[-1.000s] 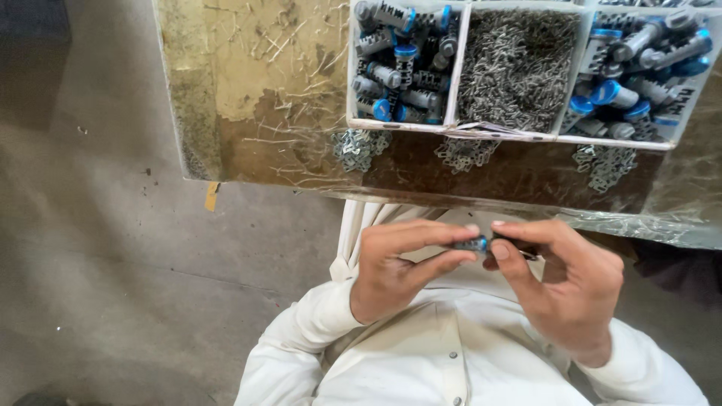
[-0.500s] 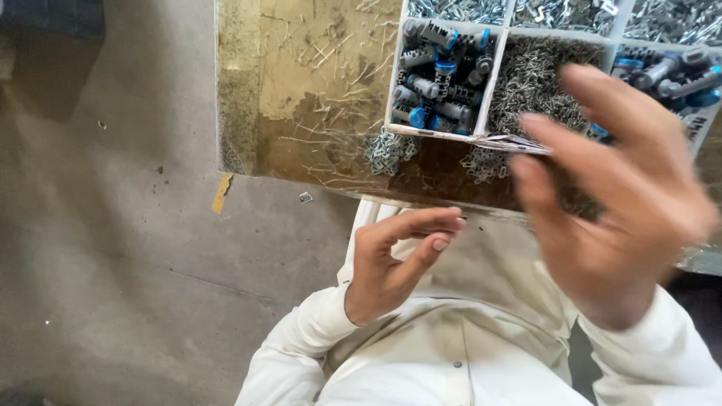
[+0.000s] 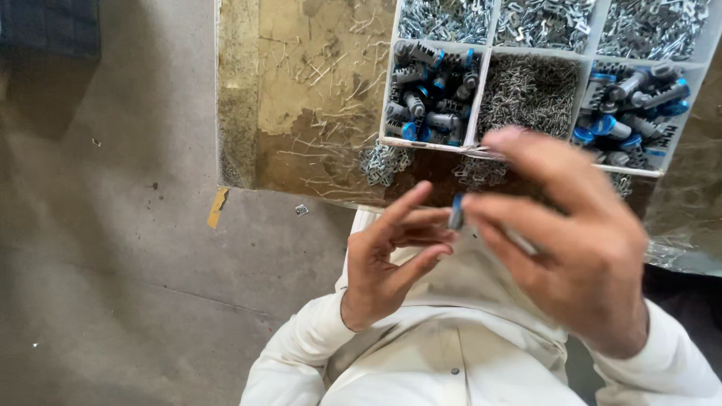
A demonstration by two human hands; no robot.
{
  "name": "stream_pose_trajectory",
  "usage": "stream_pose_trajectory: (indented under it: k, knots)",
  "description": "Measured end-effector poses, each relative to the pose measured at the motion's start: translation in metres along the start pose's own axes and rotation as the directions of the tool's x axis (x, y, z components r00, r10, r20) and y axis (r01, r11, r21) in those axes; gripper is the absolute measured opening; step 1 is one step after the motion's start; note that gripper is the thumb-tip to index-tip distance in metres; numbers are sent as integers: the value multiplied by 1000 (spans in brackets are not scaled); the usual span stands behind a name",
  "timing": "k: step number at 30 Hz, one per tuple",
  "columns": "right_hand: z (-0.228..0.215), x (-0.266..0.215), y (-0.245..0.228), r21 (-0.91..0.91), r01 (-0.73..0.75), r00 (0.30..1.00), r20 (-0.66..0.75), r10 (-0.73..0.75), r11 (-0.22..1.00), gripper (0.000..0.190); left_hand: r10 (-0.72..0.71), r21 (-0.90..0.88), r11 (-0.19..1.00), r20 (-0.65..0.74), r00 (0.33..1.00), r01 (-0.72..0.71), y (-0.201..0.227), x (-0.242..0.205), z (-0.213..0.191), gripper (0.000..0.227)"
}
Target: The person repeatedly picks small metal clips from a compartmentalized tray and attaches them to cylindrical blue-and-silver hardware pieces by hand. The assembled units are held briefly before the person returns to the tray to repeat the process.
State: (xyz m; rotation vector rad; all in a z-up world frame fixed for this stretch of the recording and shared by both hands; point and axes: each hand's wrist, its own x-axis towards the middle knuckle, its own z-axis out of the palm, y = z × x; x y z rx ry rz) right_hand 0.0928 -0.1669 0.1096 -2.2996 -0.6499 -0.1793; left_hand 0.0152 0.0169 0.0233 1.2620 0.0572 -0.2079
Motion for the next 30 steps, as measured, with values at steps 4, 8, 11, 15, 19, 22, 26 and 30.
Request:
stream_pose_trajectory:
  k: [4, 8, 11, 15, 19, 22, 26, 30]
  knots:
    - [3, -26, 2, 81, -156, 986, 65, 151, 984, 23, -8, 206, 978, 187, 982, -31, 8, 4, 1, 52]
    - [-6, -29, 27, -85, -130, 990, -59, 125, 988, 27, 97, 219, 966, 174, 980, -135, 26, 23, 5, 47]
    - [-20, -22, 47, -379, -90, 996, -22, 89, 921, 31, 351, 465, 765, 281, 893, -446, 47, 56, -1, 44]
    - [-15, -2, 62, -568, 21, 998, 60, 15, 823, 27, 335, 683, 478, 440, 833, -553, 78, 111, -1, 41]
    - [-4, -4, 60, -448, -107, 994, -16, 111, 888, 30, 270, 670, 473, 508, 818, -572, 78, 156, 15, 39]
    - [0, -13, 64, -326, -231, 973, -74, 219, 917, 31, 242, 673, 446, 544, 803, -590, 72, 169, 18, 42]
    - [3, -19, 68, -197, -325, 943, -137, 303, 925, 27, 203, 644, 483, 577, 791, -593, 68, 168, 13, 45]
    - [5, -12, 62, -138, -381, 922, -134, 364, 914, 27, 171, 626, 553, 560, 810, -550, 67, 169, 10, 46]
